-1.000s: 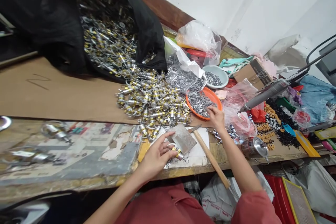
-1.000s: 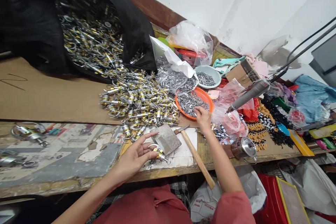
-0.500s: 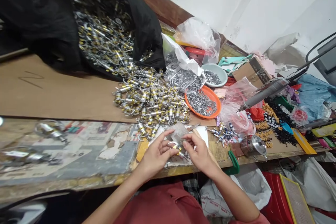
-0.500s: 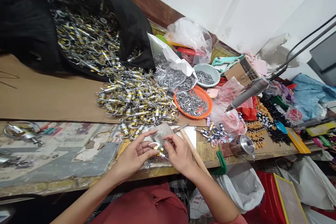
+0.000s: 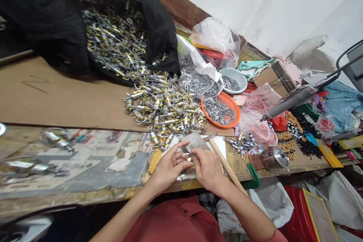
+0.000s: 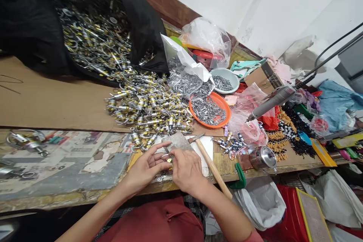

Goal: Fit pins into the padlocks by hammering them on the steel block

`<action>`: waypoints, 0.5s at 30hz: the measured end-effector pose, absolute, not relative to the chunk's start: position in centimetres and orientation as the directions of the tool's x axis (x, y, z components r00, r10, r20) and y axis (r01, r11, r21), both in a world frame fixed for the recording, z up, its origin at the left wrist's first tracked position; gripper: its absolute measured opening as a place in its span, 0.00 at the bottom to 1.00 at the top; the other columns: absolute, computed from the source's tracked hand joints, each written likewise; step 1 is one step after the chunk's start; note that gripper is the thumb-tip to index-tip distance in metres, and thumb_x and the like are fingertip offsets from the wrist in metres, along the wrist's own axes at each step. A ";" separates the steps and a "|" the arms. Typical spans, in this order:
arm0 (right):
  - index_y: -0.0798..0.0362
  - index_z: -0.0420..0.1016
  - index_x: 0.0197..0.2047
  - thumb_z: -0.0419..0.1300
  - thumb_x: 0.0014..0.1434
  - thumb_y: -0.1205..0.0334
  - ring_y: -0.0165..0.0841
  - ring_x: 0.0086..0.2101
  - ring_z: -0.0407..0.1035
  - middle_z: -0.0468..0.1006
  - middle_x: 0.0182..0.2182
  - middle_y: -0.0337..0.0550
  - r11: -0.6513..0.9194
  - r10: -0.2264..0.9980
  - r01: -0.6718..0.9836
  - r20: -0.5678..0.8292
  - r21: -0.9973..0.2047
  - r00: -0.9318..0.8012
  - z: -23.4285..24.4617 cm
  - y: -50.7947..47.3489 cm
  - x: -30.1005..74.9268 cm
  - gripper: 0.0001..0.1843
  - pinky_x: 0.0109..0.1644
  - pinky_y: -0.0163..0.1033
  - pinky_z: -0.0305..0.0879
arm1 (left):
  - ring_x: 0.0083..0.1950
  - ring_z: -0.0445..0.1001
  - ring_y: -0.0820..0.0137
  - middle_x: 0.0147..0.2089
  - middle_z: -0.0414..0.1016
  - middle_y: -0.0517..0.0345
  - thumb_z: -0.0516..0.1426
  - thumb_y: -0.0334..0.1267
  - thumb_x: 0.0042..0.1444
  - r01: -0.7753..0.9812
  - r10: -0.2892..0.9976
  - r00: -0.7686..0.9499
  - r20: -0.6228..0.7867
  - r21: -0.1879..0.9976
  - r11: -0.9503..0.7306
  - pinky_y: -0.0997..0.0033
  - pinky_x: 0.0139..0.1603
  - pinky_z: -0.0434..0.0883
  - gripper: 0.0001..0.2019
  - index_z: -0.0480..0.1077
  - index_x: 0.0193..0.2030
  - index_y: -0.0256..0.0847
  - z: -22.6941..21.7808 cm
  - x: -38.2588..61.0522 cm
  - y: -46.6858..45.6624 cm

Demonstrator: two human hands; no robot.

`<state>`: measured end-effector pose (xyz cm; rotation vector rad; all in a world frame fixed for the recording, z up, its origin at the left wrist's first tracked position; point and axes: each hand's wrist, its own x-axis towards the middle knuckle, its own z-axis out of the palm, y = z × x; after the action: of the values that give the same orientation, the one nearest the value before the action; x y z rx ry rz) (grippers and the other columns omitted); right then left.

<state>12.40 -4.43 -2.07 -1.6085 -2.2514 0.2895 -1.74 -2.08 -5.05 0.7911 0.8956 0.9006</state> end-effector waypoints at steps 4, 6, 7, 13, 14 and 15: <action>0.51 0.69 0.41 0.48 0.60 0.68 0.33 0.28 0.68 0.77 0.29 0.40 0.337 0.941 0.863 0.122 -0.376 -0.314 -2.2 -4.3 12.5 0.10 0.33 0.35 0.58 | 0.34 0.71 0.68 0.30 0.73 0.62 0.63 0.35 0.36 -0.300 0.892 0.329 -0.309 0.862 0.409 0.65 0.40 0.71 0.31 0.61 0.50 0.39 -4.9 -1.8 -2.1; 0.51 0.70 0.40 0.49 0.60 0.68 0.32 0.28 0.68 0.76 0.29 0.40 0.335 0.942 0.844 0.129 -0.419 -0.309 -2.3 -4.3 12.5 0.10 0.33 0.35 0.58 | 0.34 0.71 0.68 0.30 0.73 0.62 0.63 0.35 0.35 -0.306 0.892 0.327 -0.311 0.859 0.411 0.66 0.39 0.71 0.31 0.61 0.50 0.39 -4.8 -1.8 -2.1; 0.51 0.71 0.40 0.49 0.60 0.68 0.32 0.28 0.68 0.76 0.28 0.39 0.332 0.943 0.817 0.152 -0.472 -0.295 -2.3 -4.3 12.5 0.10 0.33 0.35 0.59 | 0.34 0.72 0.68 0.29 0.74 0.62 0.63 0.35 0.35 -0.310 0.893 0.325 -0.312 0.856 0.412 0.66 0.39 0.71 0.31 0.61 0.50 0.39 -4.8 -1.8 -2.0; 0.50 0.64 0.50 0.52 0.61 0.60 0.31 0.39 0.68 0.72 0.40 0.42 0.298 0.900 0.560 0.423 -0.773 0.105 1.7 -3.4 14.7 0.14 0.42 0.36 0.65 | 0.32 0.72 0.69 0.25 0.71 0.66 0.63 0.34 0.34 -0.298 0.887 0.330 -0.322 0.857 0.421 0.68 0.37 0.71 0.30 0.61 0.49 0.39 -4.6 -1.7 -2.1; 0.49 0.59 0.55 0.49 0.63 0.59 0.32 0.45 0.66 0.69 0.46 0.45 0.305 0.858 0.540 0.472 -0.785 0.201 2.7 -3.6 15.3 0.17 0.48 0.40 0.64 | 0.31 0.72 0.69 0.25 0.70 0.66 0.63 0.34 0.34 -0.293 0.886 0.331 -0.323 0.858 0.422 0.68 0.37 0.71 0.31 0.61 0.49 0.39 -4.5 -1.7 -2.1; 0.47 0.55 0.58 0.48 0.64 0.59 0.34 0.49 0.64 0.66 0.49 0.46 0.318 0.822 0.509 0.500 -0.800 0.272 3.5 -4.0 15.7 0.20 0.51 0.43 0.63 | 0.31 0.73 0.69 0.25 0.70 0.66 0.63 0.35 0.34 -0.290 0.887 0.329 -0.324 0.859 0.422 0.67 0.37 0.71 0.30 0.61 0.49 0.39 -4.5 -1.8 -2.1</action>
<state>15.74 -3.99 3.48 -1.3358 -1.3830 0.3297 -1.79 -2.11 -4.45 0.7867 0.9185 0.8834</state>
